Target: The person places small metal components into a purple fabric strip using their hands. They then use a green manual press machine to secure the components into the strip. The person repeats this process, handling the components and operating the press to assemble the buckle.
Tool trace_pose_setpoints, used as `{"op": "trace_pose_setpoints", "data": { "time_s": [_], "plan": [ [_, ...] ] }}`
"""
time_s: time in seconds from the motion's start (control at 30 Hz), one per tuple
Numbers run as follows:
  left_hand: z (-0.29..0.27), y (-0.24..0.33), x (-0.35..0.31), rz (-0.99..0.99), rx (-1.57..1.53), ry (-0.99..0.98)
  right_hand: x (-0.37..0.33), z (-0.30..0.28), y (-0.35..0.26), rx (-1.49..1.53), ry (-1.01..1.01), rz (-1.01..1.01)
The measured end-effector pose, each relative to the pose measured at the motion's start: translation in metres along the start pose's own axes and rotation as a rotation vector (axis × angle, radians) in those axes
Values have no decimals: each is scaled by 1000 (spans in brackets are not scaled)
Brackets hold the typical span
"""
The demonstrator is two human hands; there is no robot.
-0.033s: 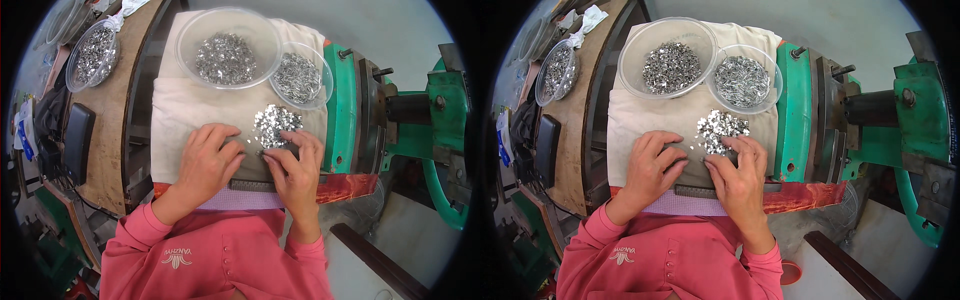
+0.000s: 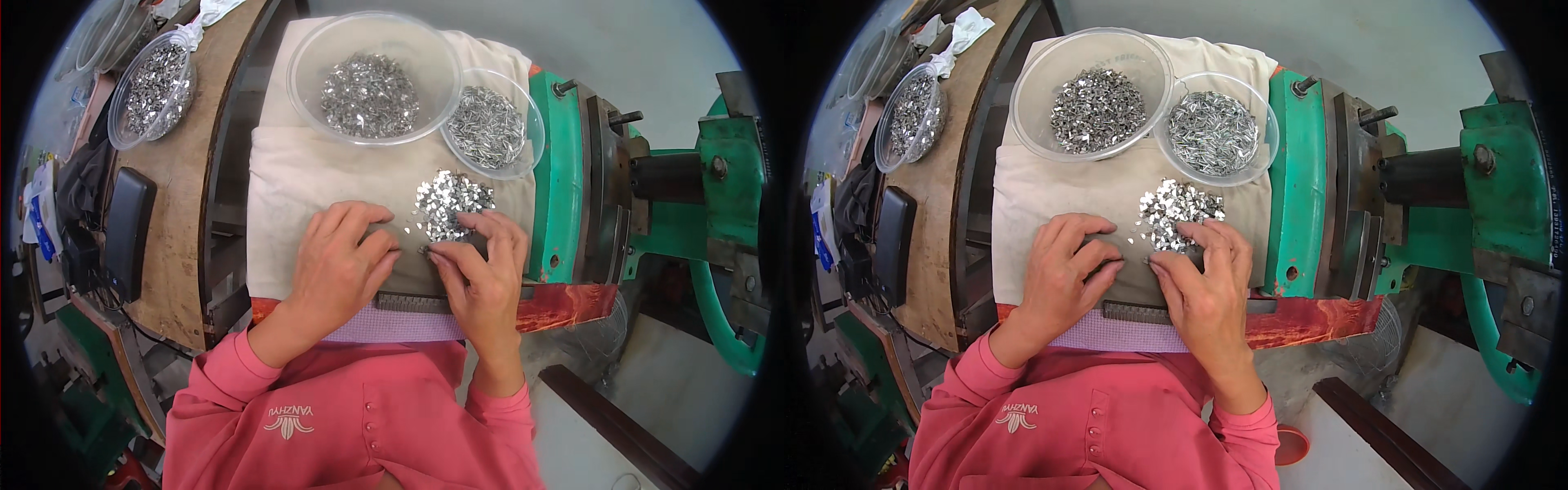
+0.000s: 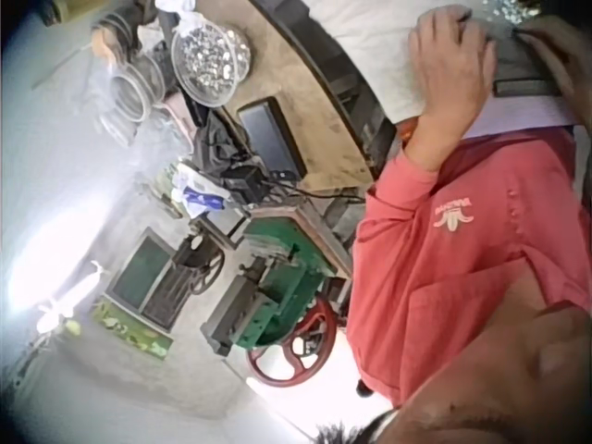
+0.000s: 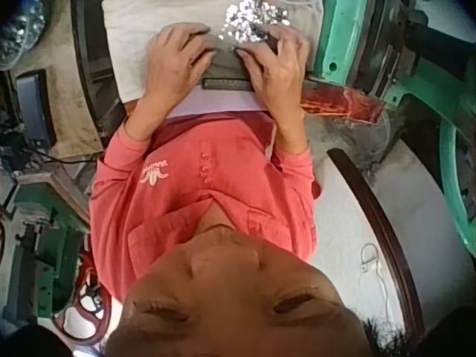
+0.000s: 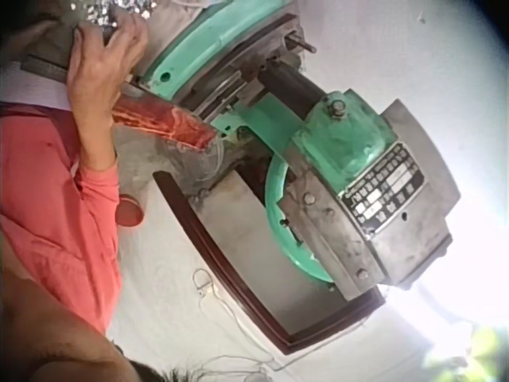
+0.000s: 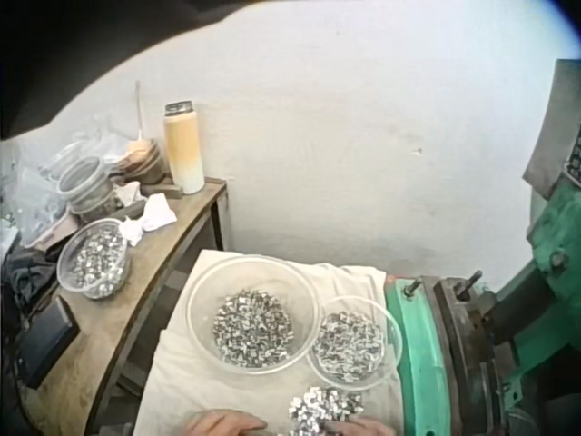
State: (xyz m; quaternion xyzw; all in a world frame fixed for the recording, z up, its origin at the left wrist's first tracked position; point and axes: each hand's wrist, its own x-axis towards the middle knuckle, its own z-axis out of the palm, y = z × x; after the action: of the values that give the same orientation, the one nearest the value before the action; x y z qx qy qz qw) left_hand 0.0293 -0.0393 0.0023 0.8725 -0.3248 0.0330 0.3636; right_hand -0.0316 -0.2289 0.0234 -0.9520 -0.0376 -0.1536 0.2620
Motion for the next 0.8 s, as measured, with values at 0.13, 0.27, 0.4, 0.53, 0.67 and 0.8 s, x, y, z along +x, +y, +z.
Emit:
{"op": "trace_pose_setpoints", "data": {
  "time_s": [0.13,0.27,0.4,0.53,0.67,0.8],
  "plan": [
    [-5,0,-5,-29,-11,4,8,5,0,16,2,-55],
    [-8,-3,-11,-57,-16,12,24,13,2,-42,-30,-156],
    [-8,-4,-12,-23,-4,32,34,21,3,-63,-80,-201],
    [-6,-4,-12,-34,-10,28,35,26,-2,-62,-75,-196],
    [-8,-6,-12,-76,-52,12,16,8,-16,-48,-42,-171],
    [-7,-7,-12,-68,-89,9,-22,0,-26,6,-55,-107]
  ]
}}
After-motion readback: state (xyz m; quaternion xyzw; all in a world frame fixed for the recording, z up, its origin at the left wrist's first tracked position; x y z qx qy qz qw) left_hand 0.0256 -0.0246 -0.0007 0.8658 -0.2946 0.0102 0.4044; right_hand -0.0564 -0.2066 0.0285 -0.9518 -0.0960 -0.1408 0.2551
